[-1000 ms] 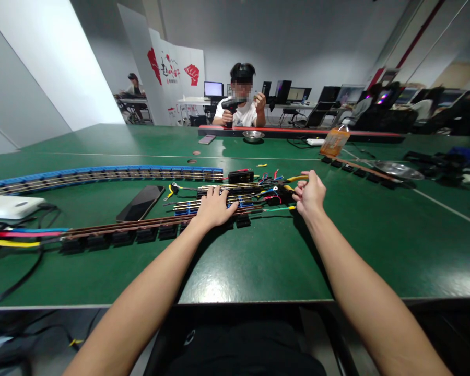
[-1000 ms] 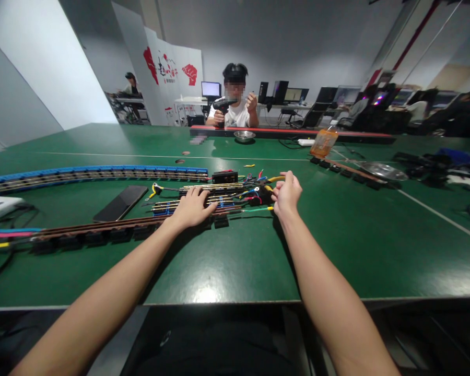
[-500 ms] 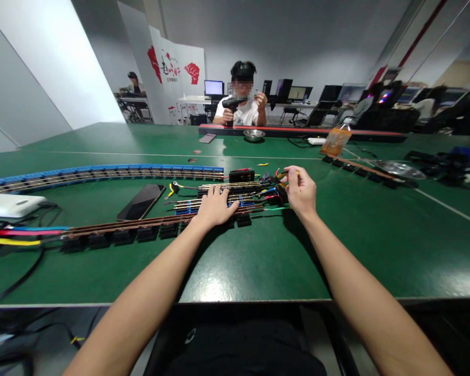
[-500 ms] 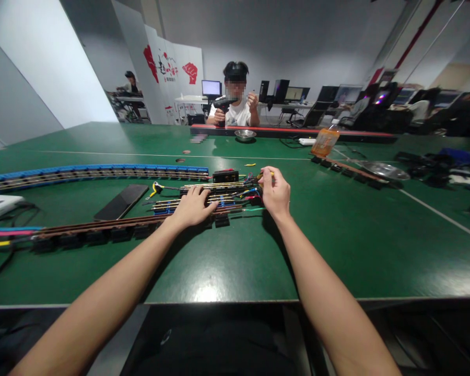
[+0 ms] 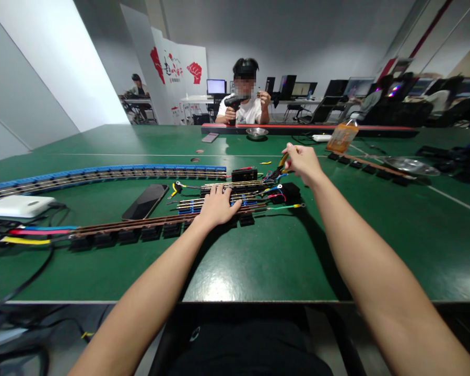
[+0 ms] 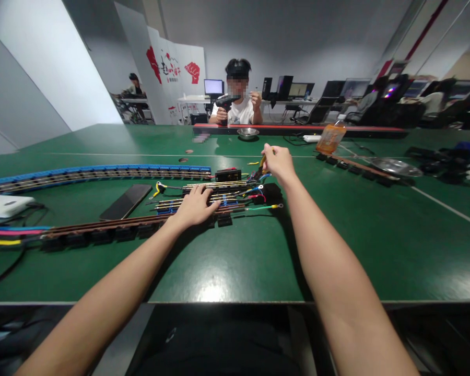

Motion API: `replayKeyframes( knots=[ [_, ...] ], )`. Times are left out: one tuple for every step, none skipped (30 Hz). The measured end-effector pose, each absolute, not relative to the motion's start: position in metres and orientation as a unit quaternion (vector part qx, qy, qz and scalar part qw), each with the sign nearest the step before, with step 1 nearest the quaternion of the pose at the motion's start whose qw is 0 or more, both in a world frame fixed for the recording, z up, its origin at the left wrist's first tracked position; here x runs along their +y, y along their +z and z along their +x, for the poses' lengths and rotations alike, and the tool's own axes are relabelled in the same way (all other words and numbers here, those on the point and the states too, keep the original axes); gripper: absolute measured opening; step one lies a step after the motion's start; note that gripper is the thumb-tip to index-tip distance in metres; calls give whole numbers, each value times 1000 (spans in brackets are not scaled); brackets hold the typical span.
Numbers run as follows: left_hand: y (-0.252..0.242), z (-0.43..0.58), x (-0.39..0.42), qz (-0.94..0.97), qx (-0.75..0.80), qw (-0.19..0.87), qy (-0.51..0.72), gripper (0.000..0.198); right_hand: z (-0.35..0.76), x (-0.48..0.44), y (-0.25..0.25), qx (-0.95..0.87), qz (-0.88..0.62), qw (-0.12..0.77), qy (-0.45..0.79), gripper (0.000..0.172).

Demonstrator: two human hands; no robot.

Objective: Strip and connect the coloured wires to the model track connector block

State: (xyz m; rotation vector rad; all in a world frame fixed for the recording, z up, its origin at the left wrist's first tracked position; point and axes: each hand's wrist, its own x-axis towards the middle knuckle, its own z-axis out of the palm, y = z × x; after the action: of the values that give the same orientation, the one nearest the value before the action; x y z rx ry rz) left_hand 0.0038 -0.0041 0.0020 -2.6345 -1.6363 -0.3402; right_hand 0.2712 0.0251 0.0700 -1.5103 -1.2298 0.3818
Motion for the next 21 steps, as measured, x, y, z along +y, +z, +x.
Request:
replayKeyframes(
  knots=[
    [2,4,-4,-845,-524,10,-109,60,271,28,71,-521,-642,534,177,39],
    [2,4,-4,-845,-524,9,-110,61,271,29,71,-523,-644,528,181,38],
    [2,4,-4,-845,-524,7,-111,62,271,29,69,-528,-642,529,174,37],
    [2,4,-4,-844,-524,7,-112,62,270,28,65,-535,-635,535,155,37],
    [2,4,-4,-844,-524,6,-113,62,268,25,60,-546,-625,543,130,36],
    [2,4,-5,-844,-523,7,-114,62,266,22,54,-558,-613,550,105,36],
    [2,4,-5,-845,-523,8,-115,62,264,17,48,-568,-602,555,84,36],
    [2,4,-5,-845,-522,10,-116,61,261,12,42,-574,-595,558,70,35],
    [2,4,-5,-845,-521,12,-117,61,258,6,37,-578,-590,560,61,34],
    [2,4,-5,-845,-521,14,-119,61,254,1,32,-580,-585,564,54,33],
    [2,4,-5,-845,-520,16,-120,61,251,-4,27,-587,-577,565,50,34],
    [2,4,-5,-845,-520,18,-121,61,248,-8,24,-597,-570,562,49,35],
    [2,4,-5,-845,-520,19,-121,61,245,-11,22,-608,-564,556,49,35],
    [2,3,-5,-845,-521,20,-121,61,243,-13,20,-618,-559,551,50,35],
    [1,3,-5,-844,-522,21,-121,62,241,-15,18,-627,-555,544,51,35],
    [1,3,-4,-844,-523,21,-120,62,240,-16,17,-634,-555,537,52,35],
    [1,4,-4,-843,-524,22,-120,62,238,-16,17,-639,-557,528,51,34],
    [0,4,-4,-842,-525,23,-121,62,237,-17,16,-643,-562,517,50,34],
    [0,4,-4,-842,-525,23,-121,62,237,-17,16,-647,-570,504,47,34],
    [0,4,-4,-842,-525,24,-121,63,236,-18,15,-651,-578,491,45,34],
    [0,4,-4,-842,-525,25,-120,63,236,-18,15,-654,-584,479,42,34]
  ],
)
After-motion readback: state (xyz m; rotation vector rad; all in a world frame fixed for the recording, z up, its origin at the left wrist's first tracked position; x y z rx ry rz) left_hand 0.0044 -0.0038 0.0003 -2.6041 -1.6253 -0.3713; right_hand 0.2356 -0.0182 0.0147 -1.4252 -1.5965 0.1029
